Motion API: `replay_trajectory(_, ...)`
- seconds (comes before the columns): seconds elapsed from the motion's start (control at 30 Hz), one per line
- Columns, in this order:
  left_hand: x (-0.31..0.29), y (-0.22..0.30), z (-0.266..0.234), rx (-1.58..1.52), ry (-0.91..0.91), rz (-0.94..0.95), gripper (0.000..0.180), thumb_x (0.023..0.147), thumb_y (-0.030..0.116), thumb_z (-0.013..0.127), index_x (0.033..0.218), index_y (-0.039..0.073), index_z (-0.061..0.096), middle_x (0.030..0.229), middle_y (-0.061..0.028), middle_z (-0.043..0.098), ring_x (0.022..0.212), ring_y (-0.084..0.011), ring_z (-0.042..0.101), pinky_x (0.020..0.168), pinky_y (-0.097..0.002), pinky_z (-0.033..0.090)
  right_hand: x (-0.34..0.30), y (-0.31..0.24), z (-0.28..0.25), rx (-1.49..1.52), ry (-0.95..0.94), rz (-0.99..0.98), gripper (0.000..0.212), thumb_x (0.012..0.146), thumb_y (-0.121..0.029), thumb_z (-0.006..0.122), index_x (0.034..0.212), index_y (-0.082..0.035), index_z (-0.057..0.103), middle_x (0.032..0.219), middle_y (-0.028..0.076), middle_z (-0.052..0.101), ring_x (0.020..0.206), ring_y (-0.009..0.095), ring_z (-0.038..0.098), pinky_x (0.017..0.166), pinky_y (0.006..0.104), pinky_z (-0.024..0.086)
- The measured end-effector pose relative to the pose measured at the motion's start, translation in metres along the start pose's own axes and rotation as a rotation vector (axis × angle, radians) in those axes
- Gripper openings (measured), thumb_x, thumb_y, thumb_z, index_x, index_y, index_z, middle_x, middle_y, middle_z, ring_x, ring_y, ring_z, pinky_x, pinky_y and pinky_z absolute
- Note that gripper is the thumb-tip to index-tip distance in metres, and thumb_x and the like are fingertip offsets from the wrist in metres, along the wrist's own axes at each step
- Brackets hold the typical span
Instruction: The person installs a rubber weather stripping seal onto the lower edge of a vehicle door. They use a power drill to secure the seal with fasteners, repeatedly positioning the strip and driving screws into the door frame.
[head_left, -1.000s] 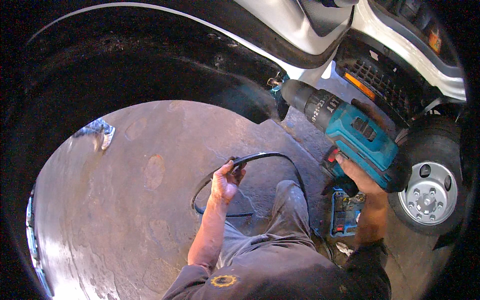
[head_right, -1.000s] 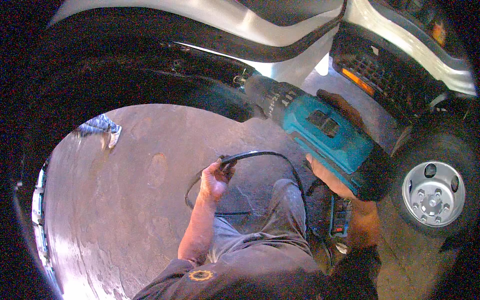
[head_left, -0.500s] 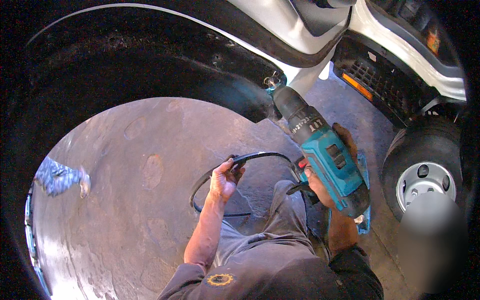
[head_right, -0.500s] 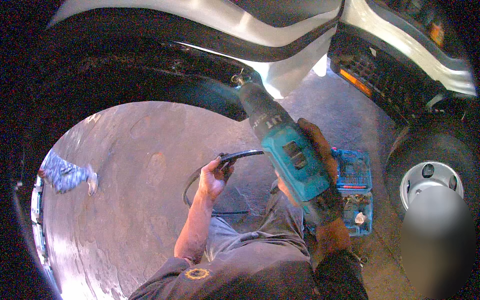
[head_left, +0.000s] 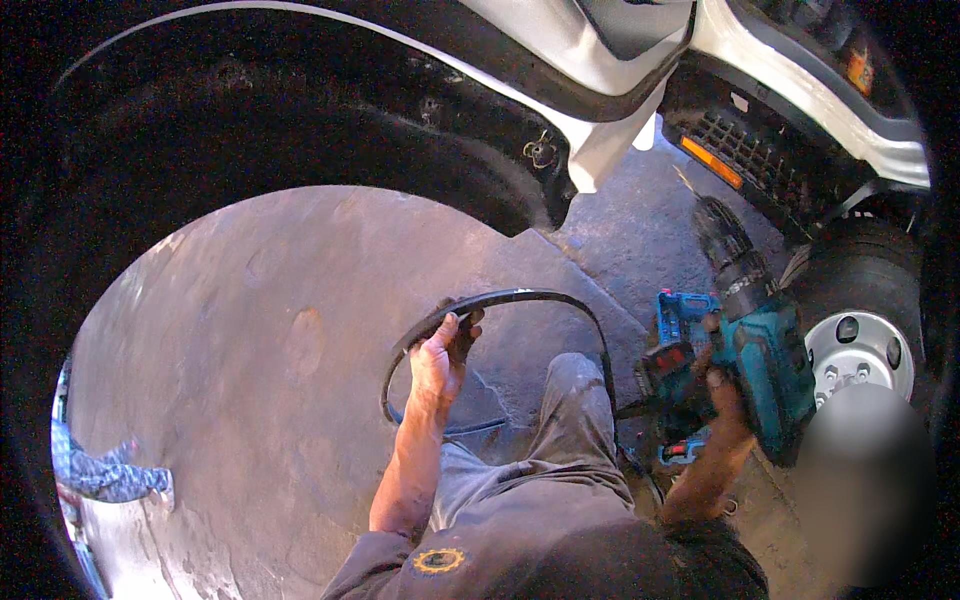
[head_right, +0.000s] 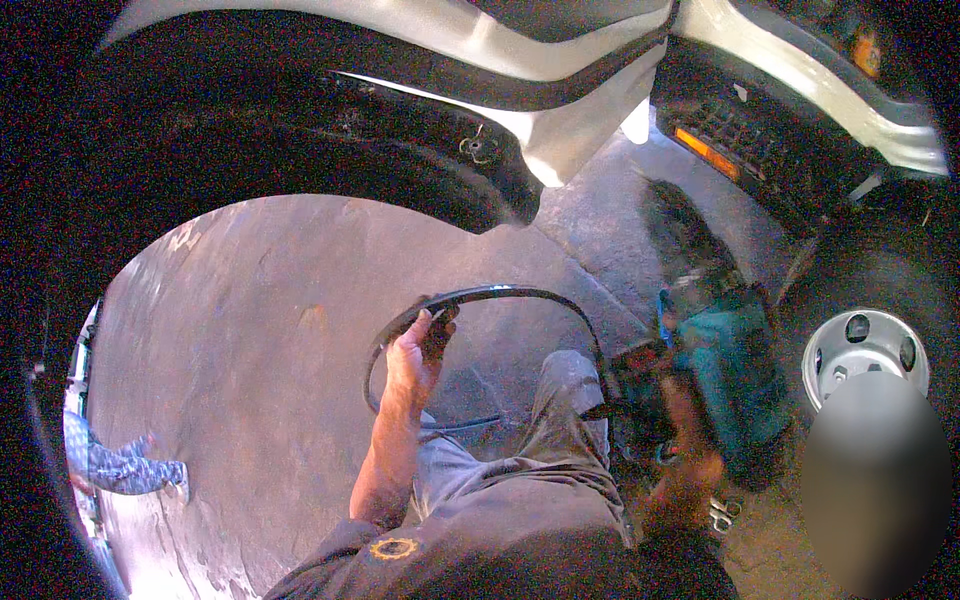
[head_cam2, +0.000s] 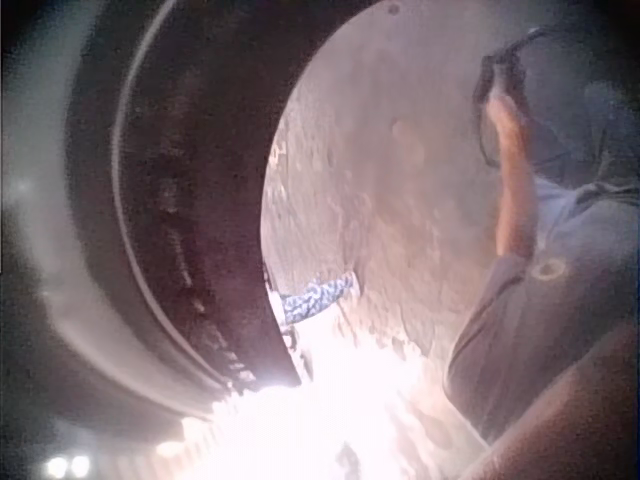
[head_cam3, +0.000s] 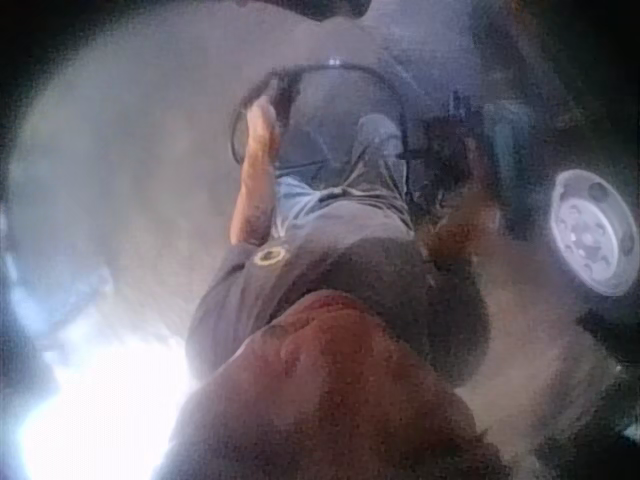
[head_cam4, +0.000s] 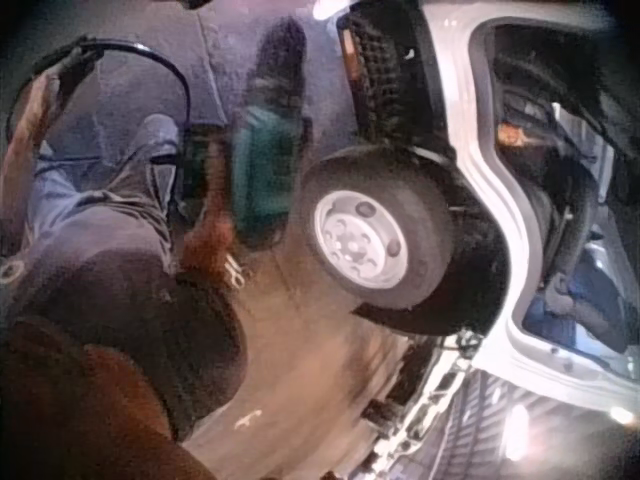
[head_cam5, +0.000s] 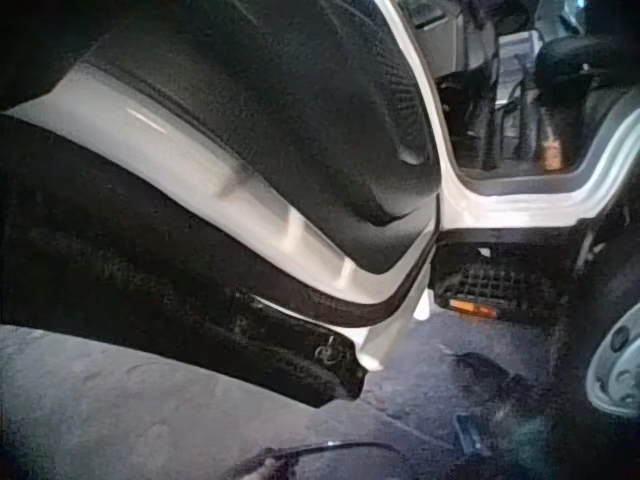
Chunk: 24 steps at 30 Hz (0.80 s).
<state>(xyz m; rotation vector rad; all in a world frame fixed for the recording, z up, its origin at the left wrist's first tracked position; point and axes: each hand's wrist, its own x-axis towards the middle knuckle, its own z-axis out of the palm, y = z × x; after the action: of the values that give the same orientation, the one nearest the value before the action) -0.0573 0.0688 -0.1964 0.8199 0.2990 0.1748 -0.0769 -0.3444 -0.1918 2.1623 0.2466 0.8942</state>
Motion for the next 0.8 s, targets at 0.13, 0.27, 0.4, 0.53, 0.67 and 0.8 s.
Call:
replay_trajectory(0.13,-0.008,0.005,0.001,0.105,-0.108,0.111,0.029,0.097,0.02,0.055,0.118,-0.001,0.055,0.108,-0.0151,0.065,0.097,-0.0288,0.064,0.083,-0.0412,0.053,-0.024,-0.012,0.051,1.507,-0.423,0.498,0.058,0.077,-0.015,0.074,0.131,-0.008,0.055,0.119,0.008,0.064,0.103,0.024,0.062,0.09,0.0363,0.05)
replay_trajectory(0.27,-0.021,0.018,0.025,0.195,-0.203,0.214,0.032,0.097,0.019,0.056,0.121,-0.002,0.053,0.11,-0.0167,0.065,0.096,-0.0279,0.064,0.083,-0.0414,0.053,0.005,-0.081,0.098,1.907,-0.379,0.653,0.074,0.07,-0.012,0.077,0.138,-0.012,0.048,0.123,0.01,0.063,0.109,0.029,0.061,0.094,0.0378,0.048)
replay_trajectory(0.4,-0.048,0.042,0.057,0.301,-0.252,0.336,0.038,0.096,0.019,0.058,0.124,-0.005,0.049,0.112,-0.0191,0.063,0.099,-0.0265,0.063,0.084,-0.0408,0.053,-0.016,-0.169,0.19,1.639,-0.283,0.433,0.089,0.063,-0.007,0.076,0.144,-0.016,0.039,0.12,0.015,0.064,0.108,0.034,0.062,0.092,0.0412,0.05)
replay_trajectory(0.53,-0.06,0.067,0.072,0.445,-0.261,0.454,0.035,0.098,0.022,0.055,0.123,-0.001,0.049,0.114,-0.0198,0.063,0.099,-0.0311,0.064,0.083,-0.0434,0.054,-0.038,-0.232,0.223,1.359,-0.634,0.318,0.089,0.065,-0.003,0.073,0.144,-0.023,0.039,0.11,0.018,0.063,0.098,0.038,0.063,0.086,0.0464,0.052)
replay_trajectory(0.67,-0.065,0.073,0.072,0.449,-0.236,0.507,0.031,0.098,0.021,0.054,0.121,0.0,0.05,0.114,-0.0196,0.064,0.099,-0.0306,0.064,0.081,-0.0437,0.054,-0.062,-0.267,0.212,1.243,-0.762,0.104,0.089,0.067,-0.001,0.07,0.146,-0.026,0.035,0.111,0.019,0.058,0.093,0.039,0.063,0.079,0.0465,0.054)
replay_trajectory(0.8,-0.053,0.079,0.078,0.397,-0.128,0.46,0.04,0.095,0.023,0.06,0.12,-0.007,0.049,0.109,-0.0207,0.064,0.095,-0.0293,0.064,0.083,-0.042,0.053,-0.073,-0.277,0.218,1.18,-0.704,0.111,0.088,0.072,0.0,0.065,0.147,-0.028,0.029,0.109,0.02,0.055,0.092,0.04,0.063,0.074,0.0463,0.055)
